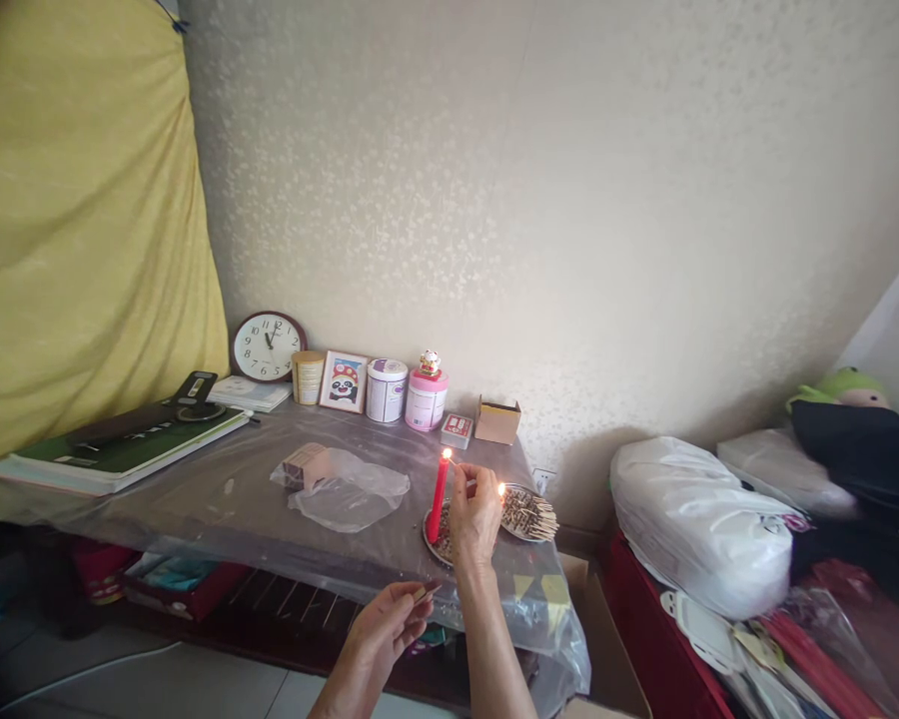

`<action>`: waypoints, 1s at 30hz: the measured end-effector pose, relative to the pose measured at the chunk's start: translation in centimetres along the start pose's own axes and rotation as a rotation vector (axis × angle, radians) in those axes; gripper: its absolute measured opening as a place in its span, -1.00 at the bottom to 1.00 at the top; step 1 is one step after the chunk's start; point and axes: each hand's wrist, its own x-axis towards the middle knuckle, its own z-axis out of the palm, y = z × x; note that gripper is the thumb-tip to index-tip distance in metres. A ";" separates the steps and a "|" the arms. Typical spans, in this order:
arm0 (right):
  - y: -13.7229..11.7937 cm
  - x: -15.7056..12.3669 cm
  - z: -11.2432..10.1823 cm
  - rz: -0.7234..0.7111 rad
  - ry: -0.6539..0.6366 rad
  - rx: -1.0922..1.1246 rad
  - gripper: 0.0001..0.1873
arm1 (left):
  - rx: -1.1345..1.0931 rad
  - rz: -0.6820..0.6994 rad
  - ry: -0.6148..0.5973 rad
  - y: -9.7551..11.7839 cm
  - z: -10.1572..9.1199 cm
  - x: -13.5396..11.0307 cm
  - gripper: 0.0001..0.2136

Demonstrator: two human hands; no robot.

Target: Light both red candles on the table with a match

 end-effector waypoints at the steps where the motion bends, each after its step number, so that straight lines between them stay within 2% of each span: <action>1: -0.1 0.0 -0.1 0.000 -0.001 0.007 -0.68 | 0.000 -0.005 0.005 0.0 0.0 0.0 -0.66; 8: -1.0 0.1 -1.0 0.047 0.005 0.102 -0.68 | 0.045 0.015 -0.001 0.1 0.2 -0.4 -0.67; 12: -1.9 1.4 -3.9 0.116 -0.028 0.248 -0.63 | 0.070 0.002 -0.004 0.6 0.4 -1.1 -0.69; 14: -1.5 2.5 -6.1 0.159 -0.046 0.433 -0.66 | 0.087 -0.002 -0.006 0.9 0.5 -1.4 -0.70; 16: -0.2 3.7 -8.3 0.173 -0.019 0.457 -0.65 | 0.100 -0.002 -0.014 0.9 0.4 -1.4 -0.71; 18: 2.2 4.5 -10.1 0.173 -0.008 0.220 -0.58 | 0.110 0.000 -0.023 0.8 0.3 -1.3 -0.72; 21: 6.6 4.7 -11.5 0.211 0.024 0.041 -0.59 | 0.127 0.002 -0.035 0.4 0.0 -1.1 -0.73; 25: 11.3 3.5 -11.6 0.242 0.034 -0.128 -0.65 | 0.162 -0.001 -0.045 0.1 0.1 -1.0 -0.73; 30: 14.4 2.0 -9.8 0.231 -0.008 -0.219 -0.64 | 0.182 -0.023 -0.024 0.2 0.4 -1.3 -0.69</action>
